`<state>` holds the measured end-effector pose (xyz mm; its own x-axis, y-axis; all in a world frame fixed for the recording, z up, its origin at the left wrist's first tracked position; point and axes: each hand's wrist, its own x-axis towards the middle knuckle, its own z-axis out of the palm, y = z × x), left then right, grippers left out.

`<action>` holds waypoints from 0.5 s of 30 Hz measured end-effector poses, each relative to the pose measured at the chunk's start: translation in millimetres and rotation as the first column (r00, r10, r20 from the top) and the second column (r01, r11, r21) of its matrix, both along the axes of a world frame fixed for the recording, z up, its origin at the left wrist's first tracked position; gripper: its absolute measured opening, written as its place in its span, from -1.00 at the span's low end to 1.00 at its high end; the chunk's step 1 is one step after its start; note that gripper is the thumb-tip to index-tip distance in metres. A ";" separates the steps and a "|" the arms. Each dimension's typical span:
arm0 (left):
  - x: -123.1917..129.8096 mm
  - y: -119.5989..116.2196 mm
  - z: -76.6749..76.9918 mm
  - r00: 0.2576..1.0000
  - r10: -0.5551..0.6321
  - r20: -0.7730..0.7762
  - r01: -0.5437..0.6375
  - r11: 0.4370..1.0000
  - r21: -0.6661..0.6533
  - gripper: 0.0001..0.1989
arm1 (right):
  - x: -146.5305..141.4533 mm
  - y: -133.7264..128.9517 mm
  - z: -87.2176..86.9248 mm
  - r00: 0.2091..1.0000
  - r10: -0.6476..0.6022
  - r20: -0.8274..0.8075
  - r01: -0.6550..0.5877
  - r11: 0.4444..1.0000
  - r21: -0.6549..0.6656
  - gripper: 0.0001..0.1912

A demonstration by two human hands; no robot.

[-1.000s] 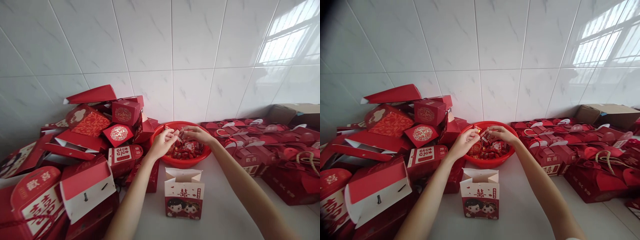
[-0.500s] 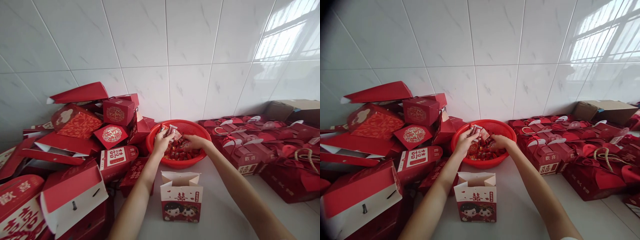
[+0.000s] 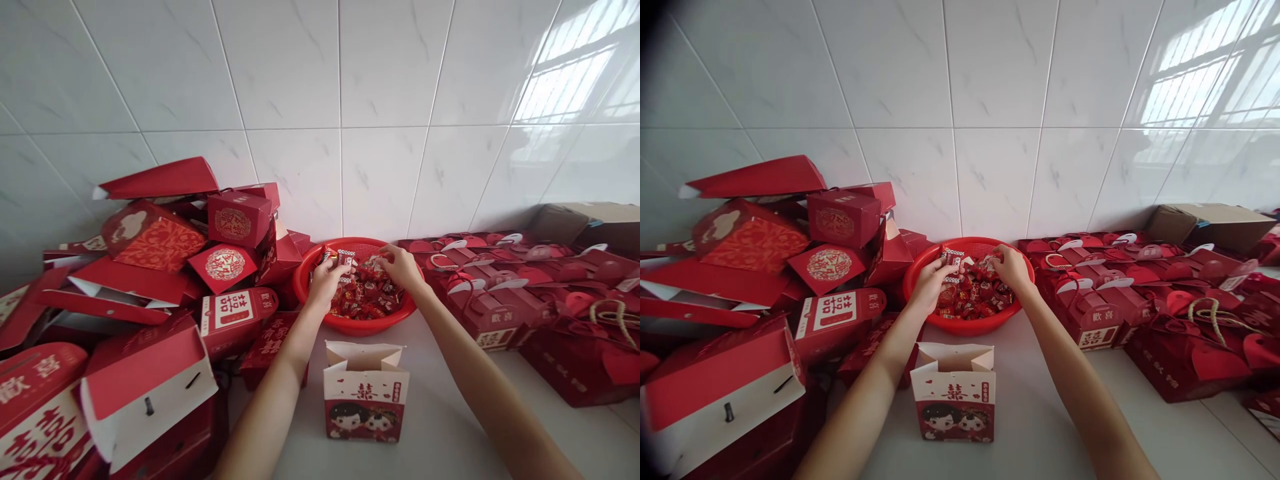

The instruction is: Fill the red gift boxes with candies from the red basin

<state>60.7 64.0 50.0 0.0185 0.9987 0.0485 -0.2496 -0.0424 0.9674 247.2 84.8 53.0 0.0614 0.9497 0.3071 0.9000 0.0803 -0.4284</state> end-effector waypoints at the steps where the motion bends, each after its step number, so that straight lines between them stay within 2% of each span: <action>1: -0.1 0.0 -0.2 1.000 -0.001 0.001 0.001 1.000 0.001 -0.81 | 0.1 -0.5 -0.5 1.000 0.005 0.015 -0.004 1.000 -0.002 -0.63; 3: -0.2 0.3 -0.7 1.000 0.003 0.004 -0.003 1.000 0.003 -0.80 | -1.0 -2.3 -2.0 0.998 0.048 0.050 -0.046 0.998 -0.038 -0.64; 5: -0.2 0.6 -1.3 1.000 0.007 0.006 -0.007 1.000 0.001 -0.78 | -3.4 -4.3 -3.9 0.984 0.159 0.083 -0.147 0.980 -0.132 -0.72; 7: -0.1 0.5 -1.7 1.000 0.005 0.007 -0.005 1.000 -0.002 -0.75 | -6.1 -5.7 -6.3 0.944 0.312 0.102 -0.276 0.922 -0.271 -0.82; 9: -0.1 -0.1 -1.6 1.000 -0.002 0.005 0.002 1.000 -0.004 -0.74 | -8.0 -5.7 -9.2 0.896 0.429 0.114 -0.356 0.847 -0.395 -0.81; 11: 0.0 -1.0 -1.1 1.000 -0.009 0.002 0.009 1.000 -0.006 -0.74 | -8.1 -4.5 -12.0 0.871 0.470 0.145 -0.361 0.811 -0.460 -0.71; 15: 0.0 -2.2 0.2 1.000 -0.020 -0.003 0.020 1.000 -0.004 -0.75 | -5.6 -2.0 -15.5 0.859 0.448 0.247 -0.291 0.825 -0.485 -0.54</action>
